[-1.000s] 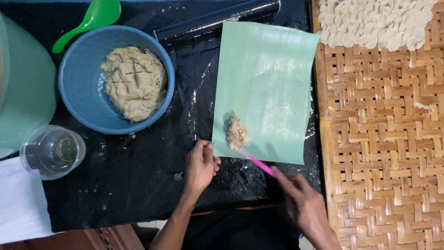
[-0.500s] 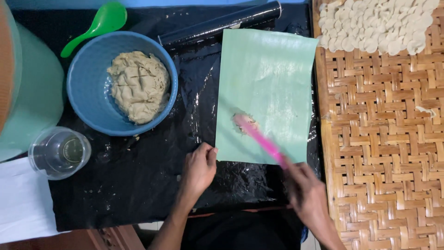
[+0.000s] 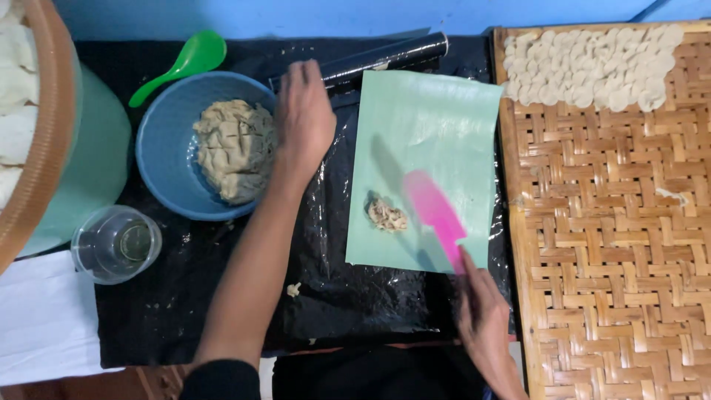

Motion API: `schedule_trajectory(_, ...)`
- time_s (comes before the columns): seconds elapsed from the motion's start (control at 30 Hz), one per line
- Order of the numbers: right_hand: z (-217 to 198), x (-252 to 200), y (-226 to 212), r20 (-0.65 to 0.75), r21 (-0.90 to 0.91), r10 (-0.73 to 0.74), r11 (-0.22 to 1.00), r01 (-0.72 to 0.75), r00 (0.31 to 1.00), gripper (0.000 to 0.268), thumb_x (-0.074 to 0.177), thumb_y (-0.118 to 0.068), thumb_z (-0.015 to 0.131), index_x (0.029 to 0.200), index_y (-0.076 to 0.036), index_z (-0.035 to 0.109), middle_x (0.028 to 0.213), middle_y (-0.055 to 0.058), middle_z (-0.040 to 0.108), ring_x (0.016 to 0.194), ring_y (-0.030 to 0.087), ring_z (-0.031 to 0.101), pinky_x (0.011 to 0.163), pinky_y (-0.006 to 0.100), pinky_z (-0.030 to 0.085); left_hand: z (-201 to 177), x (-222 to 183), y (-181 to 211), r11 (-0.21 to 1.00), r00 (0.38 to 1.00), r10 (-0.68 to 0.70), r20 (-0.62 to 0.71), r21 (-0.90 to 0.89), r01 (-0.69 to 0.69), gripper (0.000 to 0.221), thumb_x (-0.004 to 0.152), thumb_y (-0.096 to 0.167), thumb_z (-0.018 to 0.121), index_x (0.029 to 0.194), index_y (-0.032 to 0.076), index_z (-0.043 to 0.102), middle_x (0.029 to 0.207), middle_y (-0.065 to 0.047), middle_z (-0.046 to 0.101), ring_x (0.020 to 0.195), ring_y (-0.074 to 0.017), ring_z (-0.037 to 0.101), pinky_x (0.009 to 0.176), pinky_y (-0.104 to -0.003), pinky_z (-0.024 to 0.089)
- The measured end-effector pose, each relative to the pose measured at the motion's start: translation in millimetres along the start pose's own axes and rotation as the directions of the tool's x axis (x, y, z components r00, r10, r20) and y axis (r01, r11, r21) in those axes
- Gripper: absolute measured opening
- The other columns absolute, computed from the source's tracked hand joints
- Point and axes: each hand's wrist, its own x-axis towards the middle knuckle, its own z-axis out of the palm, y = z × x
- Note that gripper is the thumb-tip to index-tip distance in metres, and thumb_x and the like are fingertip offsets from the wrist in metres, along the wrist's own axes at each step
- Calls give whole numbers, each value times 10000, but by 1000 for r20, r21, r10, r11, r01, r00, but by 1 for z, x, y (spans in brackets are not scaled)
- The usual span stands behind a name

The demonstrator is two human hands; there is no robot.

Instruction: Flattening and shaping small pieces of dough using a rolling pin and spatula.

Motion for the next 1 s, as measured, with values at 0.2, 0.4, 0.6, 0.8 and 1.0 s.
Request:
schedule_trajectory(0.2,11,17,35,-279,-37,2,999,-13,960,440,1020,-27,539,1458,11,546,1017,259,670,873,373,677,770,443,532,109,45,-41,981,997,71,0,179,-70,381,887,51,660,1253,-25,582,1185,-240,582,1138,-434,544,997,-595,412)
schedule_trajectory(0.4,10,23,37,-293,-154,105,976,-155,950,436,977,-99,598,1397,19,595,1079,298,667,926,458,660,755,505,530,56,40,-9,991,954,-20,300,131,-20,529,737,94,759,1186,-79,539,1216,-279,548,1154,-445,532,979,-537,433)
schedule_trajectory(0.6,26,31,59,-254,83,146,988,-129,956,482,930,-175,713,1337,45,577,1194,273,695,1063,384,704,878,453,555,48,20,9,999,982,6,189,51,-16,498,804,136,782,1174,-87,533,1168,-283,564,1106,-459,556,918,-567,453)
schedule_trajectory(0.8,31,30,68,-288,52,136,991,-126,948,463,950,-169,703,1331,56,565,1190,266,696,1061,375,706,875,448,561,-8,17,45,996,992,-10,127,87,-1,463,853,208,781,1109,-88,533,1107,-282,579,1041,-458,588,883,-593,469)
schedule_trajectory(1.0,27,34,65,-244,-92,148,980,-175,958,417,959,-164,703,1302,47,594,1105,259,710,951,378,710,806,464,558,-73,-12,66,995,993,-68,94,-62,74,477,962,199,702,1257,-114,496,1142,-292,590,1035,-464,628,818,-555,507)
